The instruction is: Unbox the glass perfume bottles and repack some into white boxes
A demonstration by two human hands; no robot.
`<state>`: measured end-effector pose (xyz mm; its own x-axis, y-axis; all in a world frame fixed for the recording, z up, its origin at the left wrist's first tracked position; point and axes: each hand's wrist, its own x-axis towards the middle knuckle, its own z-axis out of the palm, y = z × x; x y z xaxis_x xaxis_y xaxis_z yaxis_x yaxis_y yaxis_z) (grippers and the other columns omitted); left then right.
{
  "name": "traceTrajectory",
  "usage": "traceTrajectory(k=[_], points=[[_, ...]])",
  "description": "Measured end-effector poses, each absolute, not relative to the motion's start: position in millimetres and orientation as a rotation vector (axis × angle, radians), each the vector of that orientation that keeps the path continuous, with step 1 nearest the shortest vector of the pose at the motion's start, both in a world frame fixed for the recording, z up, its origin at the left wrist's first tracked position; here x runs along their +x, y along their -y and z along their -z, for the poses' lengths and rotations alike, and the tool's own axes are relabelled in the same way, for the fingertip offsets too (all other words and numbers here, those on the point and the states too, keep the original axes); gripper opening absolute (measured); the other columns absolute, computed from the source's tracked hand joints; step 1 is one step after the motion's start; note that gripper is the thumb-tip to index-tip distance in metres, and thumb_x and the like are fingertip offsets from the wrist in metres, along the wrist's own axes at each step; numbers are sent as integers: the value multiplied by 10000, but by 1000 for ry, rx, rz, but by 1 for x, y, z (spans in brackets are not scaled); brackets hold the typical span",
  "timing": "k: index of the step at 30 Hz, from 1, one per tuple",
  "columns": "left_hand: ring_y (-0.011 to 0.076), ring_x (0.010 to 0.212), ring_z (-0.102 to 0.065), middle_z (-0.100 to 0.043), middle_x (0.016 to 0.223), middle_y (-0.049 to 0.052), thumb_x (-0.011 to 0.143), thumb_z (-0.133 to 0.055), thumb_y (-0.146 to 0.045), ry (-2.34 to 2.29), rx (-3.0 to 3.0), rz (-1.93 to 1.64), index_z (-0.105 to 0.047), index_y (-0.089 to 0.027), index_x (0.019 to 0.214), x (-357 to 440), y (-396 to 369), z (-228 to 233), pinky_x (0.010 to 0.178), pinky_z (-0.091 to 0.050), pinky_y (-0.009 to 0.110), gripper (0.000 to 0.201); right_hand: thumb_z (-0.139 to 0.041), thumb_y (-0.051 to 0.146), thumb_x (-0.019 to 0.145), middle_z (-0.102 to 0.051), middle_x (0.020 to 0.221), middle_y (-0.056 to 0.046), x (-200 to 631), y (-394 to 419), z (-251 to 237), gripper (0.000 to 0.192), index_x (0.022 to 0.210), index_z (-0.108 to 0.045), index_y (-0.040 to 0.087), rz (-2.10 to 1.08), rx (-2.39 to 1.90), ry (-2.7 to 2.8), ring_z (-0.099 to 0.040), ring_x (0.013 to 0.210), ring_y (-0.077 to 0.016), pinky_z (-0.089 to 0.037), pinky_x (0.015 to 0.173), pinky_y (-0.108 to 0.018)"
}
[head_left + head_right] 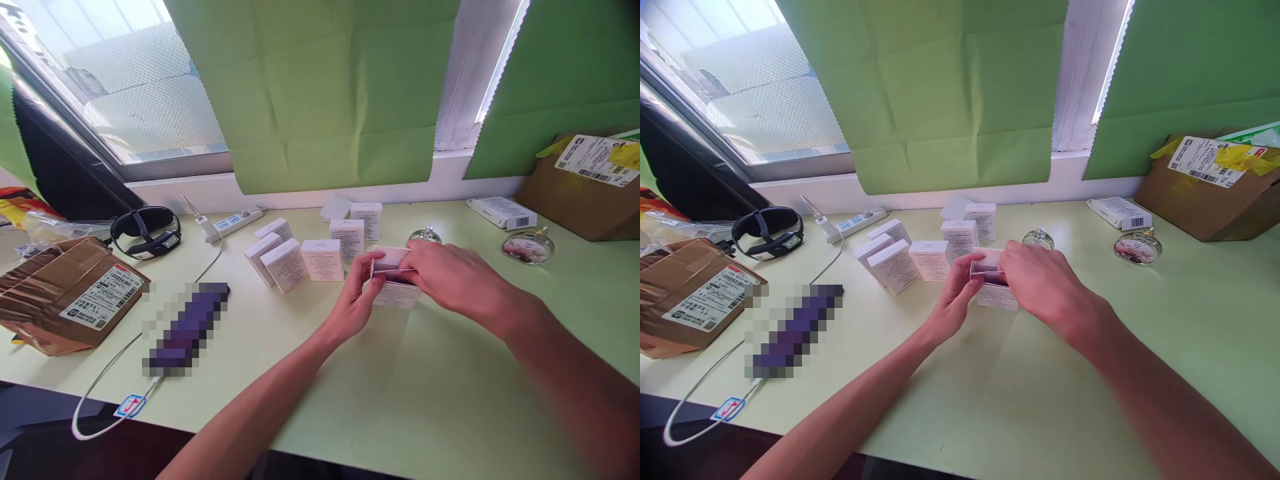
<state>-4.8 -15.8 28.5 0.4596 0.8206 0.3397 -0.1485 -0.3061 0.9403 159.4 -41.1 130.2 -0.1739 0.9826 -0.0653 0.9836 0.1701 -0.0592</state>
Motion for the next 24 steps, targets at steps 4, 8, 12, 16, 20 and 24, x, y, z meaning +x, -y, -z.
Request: traceTrajectory(k=[4, 8, 12, 16, 20, 24], points=[[182, 1076, -513, -559, 1181, 43, 985, -412, -312, -615, 1579, -1044, -408, -277, 1260, -5, 17, -33, 919, -396, 332, 277, -452, 339, 920, -605, 807, -66, 163, 38, -127, 293, 752, -664, 226, 154, 2007, -2411, -535, 576, -172, -293, 493, -296], [170, 1048, -499, -537, 1197, 30, 971, -400, -254, -686, 1564, -1064, -417, -282, 1229, -7, 20, -38, 927, -398, 325, 261, -441, 330, 937, -598, 946, -26, 166, 38, -129, 294, 801, -693, 263, 75, 1927, -2563, -527, 584, -135, -302, 491, -285], [162, 1007, -495, -538, 1154, 12, 943, -382, -199, -774, 1528, -1079, -442, -287, 1195, -9, 22, -42, 915, -401, 316, 274, -486, 307, 922, -605, 1049, 16, 164, 35, -131, 249, 777, -683, 255, 23, 1983, -2654, -514, 575, -99, -320, 506, -276], [164, 975, -514, -551, 1137, 5, 917, -381, -195, -825, 1462, -1050, -444, -295, 1183, -7, 24, -44, 868, -419, 304, 291, -514, 306, 905, -623, 972, 32, 162, 30, -131, 237, 714, -637, 238, 67, 1975, -2664, -505, 581, -101, -312, 507, -267], [151, 905, -540, -584, 1087, -20, 902, -369, -189, -833, 1336, -1033, -422, -326, 1182, -3, 27, -44, 786, -427, 277, 317, -543, 282, 883, -628, 942, 35, 159, 30, -129, 201, 704, -615, 228, 53, 2013, -2619, -539, 629, -117, -301, 522, -267], [142, 853, -545, -592, 1089, -29, 910, -362, -195, -839, 1304, -1024, -414, -340, 1190, 0, 29, -43, 754, -427, 274, 320, -538, 263, 860, -632, 897, 24, 155, 30, -123, 200, 674, -600, 224, 29, 2100, -2575, -569, 682, -144, -296, 512, -264]])
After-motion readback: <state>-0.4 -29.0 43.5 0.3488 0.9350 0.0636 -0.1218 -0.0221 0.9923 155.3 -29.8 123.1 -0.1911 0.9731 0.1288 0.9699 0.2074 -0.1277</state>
